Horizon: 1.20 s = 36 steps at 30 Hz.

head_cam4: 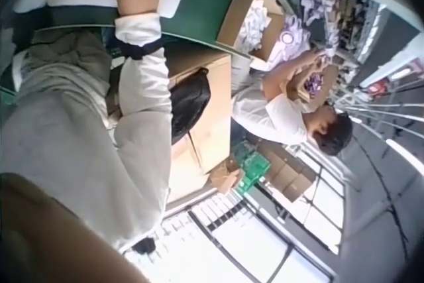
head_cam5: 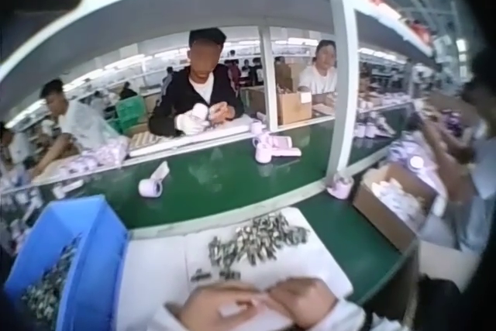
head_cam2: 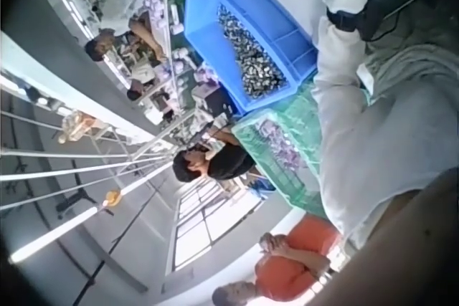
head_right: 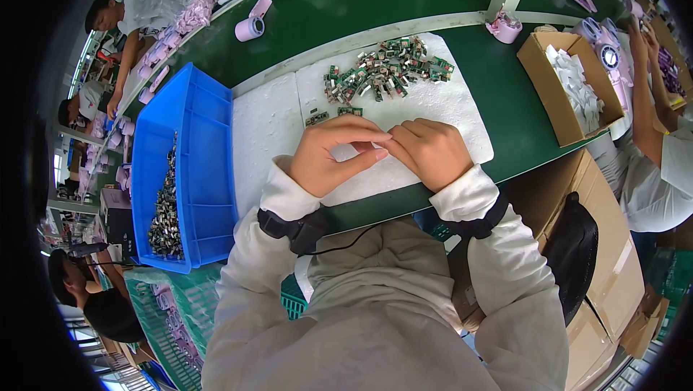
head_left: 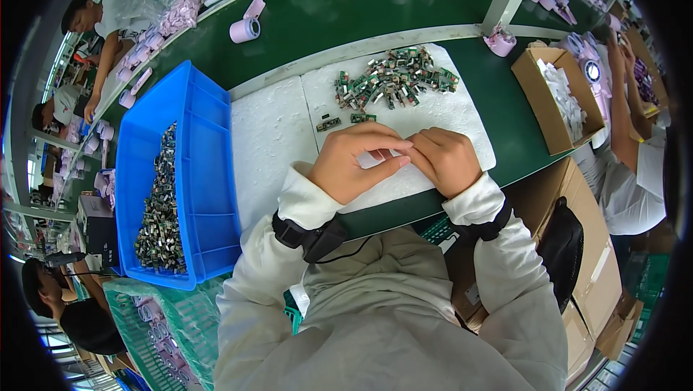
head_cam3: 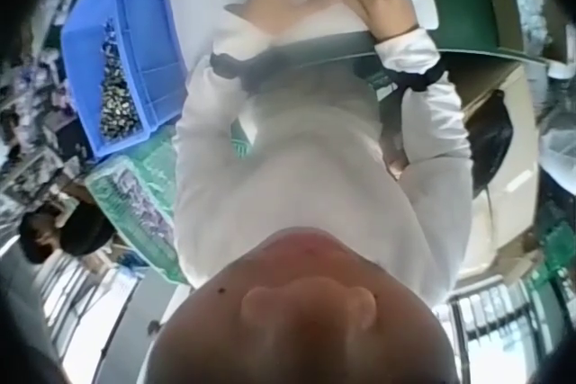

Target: The person picks up a circuit board and a fan housing, fits the circuit board into the housing, and then sets the assembly down on the table.

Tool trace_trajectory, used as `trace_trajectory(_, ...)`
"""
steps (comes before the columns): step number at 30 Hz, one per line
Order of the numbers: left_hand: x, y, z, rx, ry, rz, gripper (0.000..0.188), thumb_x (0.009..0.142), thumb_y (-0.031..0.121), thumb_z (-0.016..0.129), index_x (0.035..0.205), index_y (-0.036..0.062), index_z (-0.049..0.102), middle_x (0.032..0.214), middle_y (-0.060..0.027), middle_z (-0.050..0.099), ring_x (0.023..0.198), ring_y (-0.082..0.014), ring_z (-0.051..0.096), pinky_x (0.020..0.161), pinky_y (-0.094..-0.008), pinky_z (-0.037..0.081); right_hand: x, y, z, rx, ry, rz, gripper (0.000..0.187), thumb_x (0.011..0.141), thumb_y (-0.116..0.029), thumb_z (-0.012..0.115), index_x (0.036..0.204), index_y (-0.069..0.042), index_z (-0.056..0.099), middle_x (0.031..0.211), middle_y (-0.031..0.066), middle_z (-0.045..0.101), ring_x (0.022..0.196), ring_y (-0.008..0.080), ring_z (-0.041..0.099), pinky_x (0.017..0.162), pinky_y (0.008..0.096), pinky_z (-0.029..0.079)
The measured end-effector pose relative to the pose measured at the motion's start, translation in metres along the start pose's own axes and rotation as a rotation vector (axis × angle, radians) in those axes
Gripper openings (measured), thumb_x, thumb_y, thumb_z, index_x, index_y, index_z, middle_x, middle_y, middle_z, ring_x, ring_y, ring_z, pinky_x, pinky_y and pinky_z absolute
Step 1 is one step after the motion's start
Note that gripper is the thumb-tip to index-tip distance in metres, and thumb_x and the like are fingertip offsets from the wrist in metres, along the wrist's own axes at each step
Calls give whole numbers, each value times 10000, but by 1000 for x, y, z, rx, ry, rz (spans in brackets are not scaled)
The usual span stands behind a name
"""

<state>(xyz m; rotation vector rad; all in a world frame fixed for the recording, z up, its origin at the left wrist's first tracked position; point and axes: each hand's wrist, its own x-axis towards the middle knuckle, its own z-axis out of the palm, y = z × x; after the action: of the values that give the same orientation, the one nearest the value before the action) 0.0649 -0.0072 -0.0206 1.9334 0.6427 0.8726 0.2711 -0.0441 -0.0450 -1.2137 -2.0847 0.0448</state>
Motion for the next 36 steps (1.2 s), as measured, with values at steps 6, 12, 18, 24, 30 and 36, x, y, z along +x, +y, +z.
trace_trajectory(6, -1, -4, 0, 34, 22, 4, 174, 857, 33, 750, 1031, 33, 752, 939, -80, 716, 788, -143, 671, 728, -254, 539, 1, -1, -2, 56, -19, 14, 218, 883, -243, 712, 810, -53, 634, 711, 78, 601, 637, 271, 619, 578, 387, 500)
trace_trajectory(12, 0, 1, -2, 27, 40, -98, 122, 859, 30, 751, 977, 6, 744, 934, -82, 721, 797, -136, 670, 734, -257, 537, 1, -3, -6, 125, -63, 64, 200, 865, -198, 729, 825, -15, 657, 725, 113, 621, 641, 304, 612, 591, 381, 490)
trace_trajectory(18, -1, 0, -4, 37, 131, -92, 136, 861, 43, 755, 988, 7, 724, 948, -83, 722, 814, -134, 675, 763, -268, 536, 4, -5, -6, 125, -42, 67, 206, 874, -197, 731, 803, -16, 663, 708, 108, 626, 628, 300, 615, 583, 378, 490)
trace_trajectory(24, 3, -10, -14, 126, 455, -5, 152, 852, 34, 746, 1000, 19, 715, 940, -96, 719, 843, -175, 682, 780, -283, 534, 4, -6, -6, 130, -8, 65, 191, 877, -186, 733, 801, -21, 673, 716, 106, 645, 623, 294, 622, 579, 373, 496)
trace_trajectory(30, -6, -24, -28, 633, 338, -93, 157, 830, 28, 710, 987, 45, 709, 960, -113, 697, 896, -312, 638, 810, -380, 524, 5, -8, -3, 127, -17, 71, 179, 870, -176, 739, 806, -22, 675, 722, 106, 654, 623, 289, 627, 584, 369, 501)
trace_trajectory(36, -1, -12, -25, 523, 338, -29, 192, 843, 4, 682, 1022, 69, 705, 1002, -121, 695, 892, -329, 644, 782, -385, 526, 4, -8, -4, 120, -30, 72, 173, 867, -164, 744, 807, -23, 666, 719, 104, 654, 619, 284, 626, 583, 367, 501)
